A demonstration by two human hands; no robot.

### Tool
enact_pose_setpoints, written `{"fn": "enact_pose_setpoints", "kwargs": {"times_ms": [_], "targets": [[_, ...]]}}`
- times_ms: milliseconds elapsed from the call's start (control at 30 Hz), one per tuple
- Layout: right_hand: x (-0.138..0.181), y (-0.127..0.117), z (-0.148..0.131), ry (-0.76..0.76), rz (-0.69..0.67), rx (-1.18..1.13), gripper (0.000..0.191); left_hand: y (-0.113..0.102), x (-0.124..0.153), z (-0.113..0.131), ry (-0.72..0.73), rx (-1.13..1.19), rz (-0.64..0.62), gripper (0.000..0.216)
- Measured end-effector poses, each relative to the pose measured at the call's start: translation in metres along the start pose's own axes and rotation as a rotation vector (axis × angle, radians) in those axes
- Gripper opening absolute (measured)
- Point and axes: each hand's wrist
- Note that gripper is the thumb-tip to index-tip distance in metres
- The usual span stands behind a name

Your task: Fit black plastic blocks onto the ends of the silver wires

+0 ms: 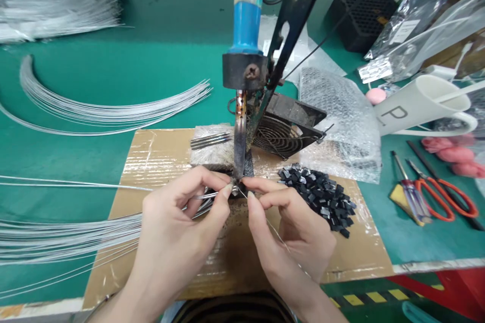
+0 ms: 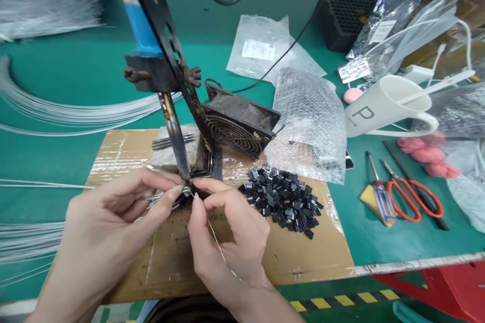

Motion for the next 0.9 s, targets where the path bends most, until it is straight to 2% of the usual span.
{"fn": "enact_pose_setpoints", "kwargs": {"times_ms": [400,533,733,900], "targets": [[-0.005,0.004,-0.005,0.021,0.055,0.01,0.019,-0.001,0.0,0.0,-0.008,0.028,-0.009,0.008],[-0.003,0.003,-0.002,0.003,0.025,0.012,0.019,0.0,-0.001,0.0,0.002,0.031,0.006,0.008],[-0.003,0.001,0.0,0.011,-0.003,0.015,0.019,0.009,-0.012,0.011,0.003,0.008,0.061,0.022],[-0.005,0.001,-0.003,0.023,0.026,0.009,0.019,0.008,-0.01,0.01,-0.004,0.0,0.06,0.02]]}}
Point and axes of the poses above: each hand's wrist, its own x-axis away from the middle knuckle, its own y-axis out of the palm, z = x × y, and after that the axes turned 14 degrees about -z, right-handed
